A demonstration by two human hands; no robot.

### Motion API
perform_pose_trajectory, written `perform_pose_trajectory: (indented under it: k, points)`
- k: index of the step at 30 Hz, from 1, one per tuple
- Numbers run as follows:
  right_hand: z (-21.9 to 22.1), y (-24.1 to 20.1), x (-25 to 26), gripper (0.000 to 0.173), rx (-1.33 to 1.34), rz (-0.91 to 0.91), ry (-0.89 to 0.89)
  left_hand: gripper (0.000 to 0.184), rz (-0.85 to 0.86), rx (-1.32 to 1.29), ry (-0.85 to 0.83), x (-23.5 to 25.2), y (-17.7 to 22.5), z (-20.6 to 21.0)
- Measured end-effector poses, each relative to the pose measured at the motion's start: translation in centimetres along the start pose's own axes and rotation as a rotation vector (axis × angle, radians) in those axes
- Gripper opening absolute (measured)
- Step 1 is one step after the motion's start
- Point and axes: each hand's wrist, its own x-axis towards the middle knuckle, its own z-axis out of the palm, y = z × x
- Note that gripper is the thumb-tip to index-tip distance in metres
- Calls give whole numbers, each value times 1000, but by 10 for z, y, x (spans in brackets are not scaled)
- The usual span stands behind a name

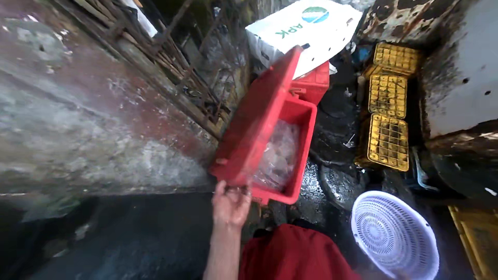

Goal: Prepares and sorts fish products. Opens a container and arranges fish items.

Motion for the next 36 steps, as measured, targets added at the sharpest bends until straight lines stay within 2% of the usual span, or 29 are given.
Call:
perform_pose_trajectory:
  k: [2,5,7,9,13,19,24,27,29,31,34,36]
  points:
    - [1,2,6,38,43,26,-37,47,55,-108,-62,-4,33,4]
    - [14,-3,-8,39,34,49,-26,55,191,-239,-139,0,70,10]
    - [20,-4,-15,37,12,36,-36,59,280,-267,-97,10,85,8]
    - [26,-6,-21,38,-2,25,-46,61,346,-239,-36,27,94,-3]
    - [37,-11,-40,39,-17,6,-21,64,346,-193,45,50,106,-29]
    - [78,-57,-54,34,12,-63,-115,60,378,-179,92,76,112,-30]
    - [171,-133,-42,29,7,-134,-182,49,461,-132,132,84,101,-30]
    - [243,-183,-8,28,-20,-186,-299,45,533,-104,167,85,90,-38]
    - [297,-224,12,29,-34,-229,-426,35,598,-83,206,87,75,-46]
    - [348,-265,23,30,-41,-273,-596,30,647,-48,285,81,50,-52]
    - [414,-316,34,26,-83,-312,-795,38,680,123,425,75,-3,-45]
    - [447,-338,40,29,-140,-307,-856,41,677,328,411,86,-42,-38]
